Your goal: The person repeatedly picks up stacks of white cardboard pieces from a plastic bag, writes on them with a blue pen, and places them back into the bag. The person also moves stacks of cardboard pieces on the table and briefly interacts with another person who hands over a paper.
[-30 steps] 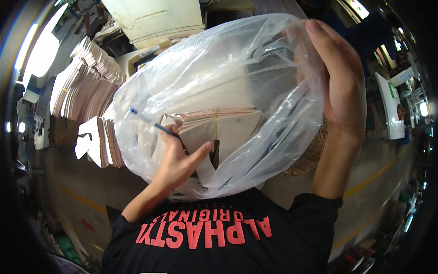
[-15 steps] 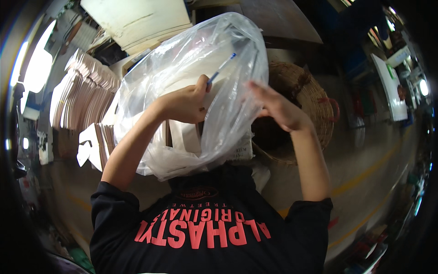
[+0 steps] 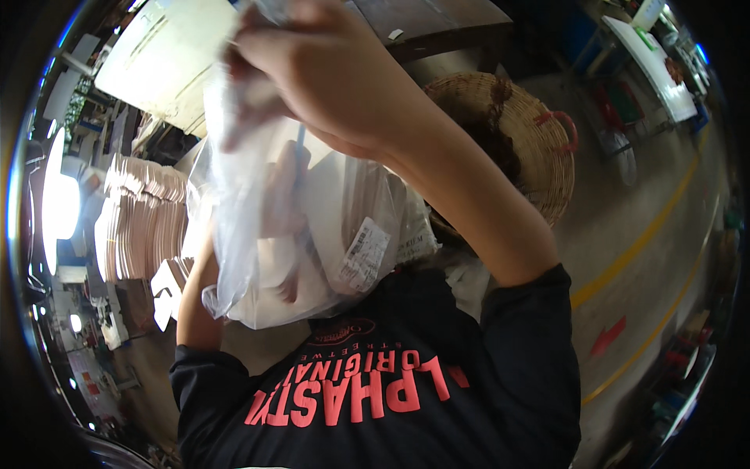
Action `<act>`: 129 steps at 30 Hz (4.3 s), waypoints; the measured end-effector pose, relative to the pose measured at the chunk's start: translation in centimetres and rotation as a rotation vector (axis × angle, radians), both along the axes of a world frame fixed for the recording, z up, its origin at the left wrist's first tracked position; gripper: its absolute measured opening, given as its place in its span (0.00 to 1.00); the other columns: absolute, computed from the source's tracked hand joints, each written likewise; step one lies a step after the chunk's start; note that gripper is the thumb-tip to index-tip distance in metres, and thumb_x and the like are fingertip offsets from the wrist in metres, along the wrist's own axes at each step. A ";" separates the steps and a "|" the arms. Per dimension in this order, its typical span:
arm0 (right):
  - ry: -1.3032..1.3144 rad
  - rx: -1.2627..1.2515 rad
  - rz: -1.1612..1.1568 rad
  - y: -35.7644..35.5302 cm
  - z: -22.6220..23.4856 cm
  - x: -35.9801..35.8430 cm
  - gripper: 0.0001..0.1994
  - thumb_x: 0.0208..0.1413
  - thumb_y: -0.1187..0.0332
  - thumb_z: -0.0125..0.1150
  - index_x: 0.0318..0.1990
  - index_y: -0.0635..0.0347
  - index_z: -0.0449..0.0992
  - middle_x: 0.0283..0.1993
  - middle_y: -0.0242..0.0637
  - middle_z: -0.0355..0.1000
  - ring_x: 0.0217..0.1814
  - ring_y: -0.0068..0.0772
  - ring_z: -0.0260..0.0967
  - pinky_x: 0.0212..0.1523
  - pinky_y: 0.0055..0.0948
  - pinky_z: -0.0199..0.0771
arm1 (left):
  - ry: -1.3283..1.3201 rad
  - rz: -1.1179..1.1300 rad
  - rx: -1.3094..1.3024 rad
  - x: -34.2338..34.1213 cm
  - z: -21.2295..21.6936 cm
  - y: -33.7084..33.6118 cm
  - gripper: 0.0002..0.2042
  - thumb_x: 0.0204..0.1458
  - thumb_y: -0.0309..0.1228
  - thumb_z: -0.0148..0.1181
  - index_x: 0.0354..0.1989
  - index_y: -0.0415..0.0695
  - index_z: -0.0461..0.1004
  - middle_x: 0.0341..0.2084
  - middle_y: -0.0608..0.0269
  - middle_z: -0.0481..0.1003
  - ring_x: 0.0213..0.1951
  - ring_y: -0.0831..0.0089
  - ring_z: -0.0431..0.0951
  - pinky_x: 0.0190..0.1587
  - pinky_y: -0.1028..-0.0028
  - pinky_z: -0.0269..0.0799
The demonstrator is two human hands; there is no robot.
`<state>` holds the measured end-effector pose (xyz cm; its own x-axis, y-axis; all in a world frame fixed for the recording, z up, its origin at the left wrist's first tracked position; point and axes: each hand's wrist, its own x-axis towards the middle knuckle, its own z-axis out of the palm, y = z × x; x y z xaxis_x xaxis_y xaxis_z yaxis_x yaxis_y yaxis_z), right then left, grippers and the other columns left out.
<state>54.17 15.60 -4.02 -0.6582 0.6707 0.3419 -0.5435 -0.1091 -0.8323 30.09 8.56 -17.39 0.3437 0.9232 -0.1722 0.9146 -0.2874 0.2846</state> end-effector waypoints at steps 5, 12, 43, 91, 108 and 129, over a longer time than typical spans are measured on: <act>-0.337 0.315 -0.075 0.4 3.6 -0.8 0.24 0.76 0.52 0.46 0.52 0.71 0.69 0.50 0.45 0.71 0.48 0.33 0.74 0.56 0.39 0.83 | 0.009 0.003 0.037 1.3 -0.1 -0.7 0.25 0.47 0.25 0.63 0.55 0.33 0.65 0.30 0.43 0.79 0.35 0.46 0.83 0.36 0.57 0.77; -0.158 0.053 -0.324 6.2 -6.4 2.7 0.25 0.73 0.52 0.47 0.33 0.64 0.78 0.29 0.33 0.73 0.26 0.26 0.71 0.37 0.33 0.83 | -0.023 0.020 0.120 3.2 -1.1 -1.7 0.20 0.49 0.26 0.62 0.51 0.36 0.65 0.28 0.48 0.79 0.30 0.48 0.83 0.31 0.56 0.77; -0.390 0.077 -0.511 11.5 -8.1 -1.1 0.16 0.68 0.61 0.49 0.43 0.64 0.79 0.41 0.39 0.77 0.38 0.37 0.74 0.47 0.36 0.80 | -0.613 0.161 0.386 4.1 -2.7 -5.2 0.16 0.60 0.31 0.55 0.55 0.45 0.77 0.41 0.47 0.82 0.44 0.47 0.83 0.49 0.55 0.78; -1.178 1.330 0.004 -13.5 0.0 -15.5 0.16 0.64 0.77 0.50 0.57 0.67 0.77 0.43 0.57 0.80 0.44 0.62 0.78 0.48 0.45 0.77 | -0.559 0.632 0.749 -19.4 17.0 -26.4 0.11 0.66 0.25 0.59 0.31 0.41 0.65 0.32 0.65 0.79 0.34 0.80 0.79 0.36 0.74 0.71; -1.095 0.891 0.012 -15.6 -10.0 -24.2 0.23 0.73 0.63 0.46 0.68 0.70 0.70 0.69 0.57 0.70 0.73 0.52 0.66 0.74 0.41 0.61 | -0.777 0.679 0.030 -20.7 6.7 -25.4 0.50 0.60 0.61 0.63 0.75 0.28 0.54 0.66 0.30 0.62 0.66 0.45 0.68 0.71 0.60 0.62; -1.239 0.609 0.115 -14.4 -14.5 -22.7 0.25 0.67 0.67 0.57 0.69 0.67 0.68 0.65 0.57 0.69 0.69 0.53 0.66 0.71 0.42 0.63 | -1.880 0.617 0.156 -20.9 5.1 -19.0 0.06 0.51 0.24 0.64 0.38 0.44 0.78 0.36 0.67 0.72 0.33 0.80 0.69 0.35 0.80 0.65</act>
<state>31.43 1.16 -18.53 -0.7849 0.5506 -0.2842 0.5653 0.4484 -0.6924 9.19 -10.47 -12.26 -0.3514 0.9354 0.0408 -0.4851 -0.2191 0.8465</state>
